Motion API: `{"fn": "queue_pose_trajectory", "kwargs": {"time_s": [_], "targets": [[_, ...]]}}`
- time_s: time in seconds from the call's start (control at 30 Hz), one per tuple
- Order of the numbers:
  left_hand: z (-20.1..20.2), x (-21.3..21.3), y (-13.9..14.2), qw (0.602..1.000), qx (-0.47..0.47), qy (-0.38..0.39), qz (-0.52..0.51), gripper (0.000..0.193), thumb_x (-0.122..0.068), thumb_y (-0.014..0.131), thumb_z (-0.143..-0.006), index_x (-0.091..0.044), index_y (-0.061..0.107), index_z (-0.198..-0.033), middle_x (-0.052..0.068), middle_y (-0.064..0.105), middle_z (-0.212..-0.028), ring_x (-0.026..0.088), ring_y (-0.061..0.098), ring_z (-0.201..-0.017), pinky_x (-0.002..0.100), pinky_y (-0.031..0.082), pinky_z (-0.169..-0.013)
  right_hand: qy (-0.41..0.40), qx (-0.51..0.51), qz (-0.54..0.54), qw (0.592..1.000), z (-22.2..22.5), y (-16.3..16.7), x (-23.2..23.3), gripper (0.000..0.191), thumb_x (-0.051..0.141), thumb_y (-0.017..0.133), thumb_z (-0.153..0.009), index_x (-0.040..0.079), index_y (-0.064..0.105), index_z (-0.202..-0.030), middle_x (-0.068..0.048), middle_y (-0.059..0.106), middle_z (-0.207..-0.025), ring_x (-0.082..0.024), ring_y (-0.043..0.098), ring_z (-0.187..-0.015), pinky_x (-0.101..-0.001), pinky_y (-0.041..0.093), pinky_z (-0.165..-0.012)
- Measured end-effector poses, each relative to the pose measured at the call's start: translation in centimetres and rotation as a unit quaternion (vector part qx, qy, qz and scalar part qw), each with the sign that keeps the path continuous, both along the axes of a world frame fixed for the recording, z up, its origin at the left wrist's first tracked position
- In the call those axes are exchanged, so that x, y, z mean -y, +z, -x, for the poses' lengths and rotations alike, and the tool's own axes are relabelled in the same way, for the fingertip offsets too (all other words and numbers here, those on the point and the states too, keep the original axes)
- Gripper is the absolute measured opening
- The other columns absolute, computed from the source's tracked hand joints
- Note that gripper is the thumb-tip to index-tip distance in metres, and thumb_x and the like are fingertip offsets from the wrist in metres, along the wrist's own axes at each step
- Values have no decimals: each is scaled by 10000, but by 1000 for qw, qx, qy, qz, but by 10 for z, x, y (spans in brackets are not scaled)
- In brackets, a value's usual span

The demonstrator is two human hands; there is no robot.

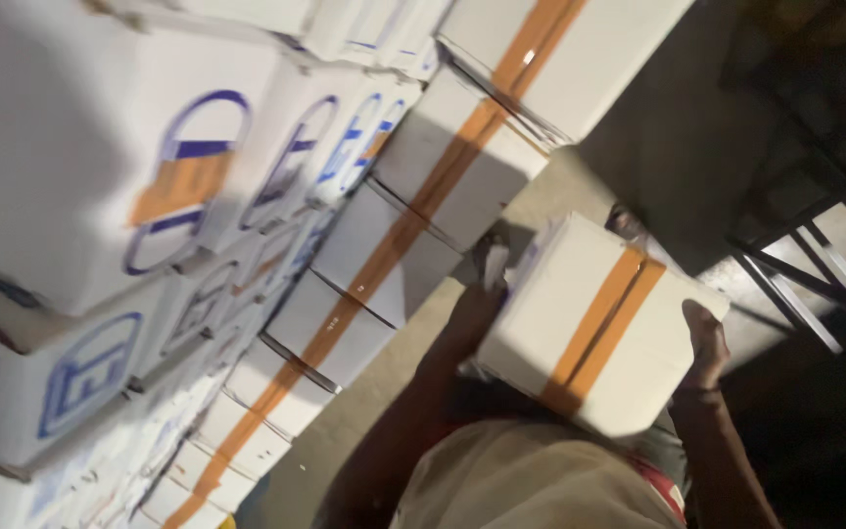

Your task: The person packs small cylindrical items into a cardboard box with dividers, then seals the box with tape and stacks it with other boxes.

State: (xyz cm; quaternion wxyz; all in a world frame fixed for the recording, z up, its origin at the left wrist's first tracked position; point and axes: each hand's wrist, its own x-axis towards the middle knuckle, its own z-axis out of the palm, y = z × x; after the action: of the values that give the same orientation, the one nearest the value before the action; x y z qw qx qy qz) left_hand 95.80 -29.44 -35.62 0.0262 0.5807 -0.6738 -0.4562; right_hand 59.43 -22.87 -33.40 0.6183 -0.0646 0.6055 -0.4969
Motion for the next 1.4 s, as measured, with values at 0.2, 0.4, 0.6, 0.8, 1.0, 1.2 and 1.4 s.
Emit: {"fn": "queue_pose_trajectory", "kwargs": {"time_s": [0.2, 0.4, 0.6, 0.8, 1.0, 1.2, 1.4], "targets": [[-159, 120, 19, 933, 110, 335, -72, 575, -607, 647, -893, -34, 690, -936, 217, 719, -844, 394, 698, -794, 514, 516, -716, 151, -135, 80, 976, -144, -24, 161, 785, 493, 533, -1023, -53, 234, -1501, -243, 676, -1131, -323, 669, -1020, -420, 540, -864], [-213, -30, 26, 930, -93, 322, -150, 298, -402, 647, -952, -129, 763, -922, 137, 773, -744, 299, 738, -618, 449, 585, -570, 249, -315, -15, 916, -244, 14, 226, 966, 488, 604, -945, -47, 71, -1547, -301, 747, -951, -343, 749, -842, -421, 574, -759], [-184, -130, 24, 968, 142, -3, -208, 372, -404, 659, -946, -71, 715, -1101, 232, 723, -1021, 423, 670, -981, 560, 532, -866, 215, -2, 14, 977, -179, 20, 235, 779, 474, 648, -945, 124, 328, -1563, -7, 637, -1325, -221, 742, -1021, -377, 599, -798], [-192, -93, 76, 996, -24, 71, 53, 332, -243, 484, -967, -86, 752, -1085, 101, 790, -818, 265, 728, -673, 408, 575, -636, 28, -415, 174, 893, -195, 5, 281, 955, 491, 692, -1027, -116, 197, -1573, -331, 299, -1572, -434, 337, -1420, -530, 337, -1138], [-157, -62, 79, 958, 51, 256, -120, 323, -337, 641, -940, -49, 763, -1020, 117, 761, -711, 227, 657, -547, 395, 521, -545, 286, -292, 119, 905, -96, 29, 161, 545, 407, 637, -990, 19, 541, -1360, -168, 607, -1330, -293, 601, -1222, -430, 501, -1032], [-69, -109, 51, 968, 212, 47, -127, 416, -419, 717, -813, -39, 778, -971, 164, 775, -770, 285, 733, -686, 431, 557, -638, 245, -114, -122, 955, 28, 39, -113, 307, 251, 617, -896, 83, 688, -1143, -156, 766, -1015, -342, 747, -835, -553, 581, -685], [83, -144, 53, 986, 132, -60, -83, 520, -495, 774, -720, -11, 785, -910, 217, 779, -809, 345, 800, -798, 468, 596, -716, 200, -223, -491, 818, 175, 92, -426, 327, 374, 723, -909, 136, 836, -1102, -53, 795, -855, -195, 730, -710, -339, 595, -665]]}}
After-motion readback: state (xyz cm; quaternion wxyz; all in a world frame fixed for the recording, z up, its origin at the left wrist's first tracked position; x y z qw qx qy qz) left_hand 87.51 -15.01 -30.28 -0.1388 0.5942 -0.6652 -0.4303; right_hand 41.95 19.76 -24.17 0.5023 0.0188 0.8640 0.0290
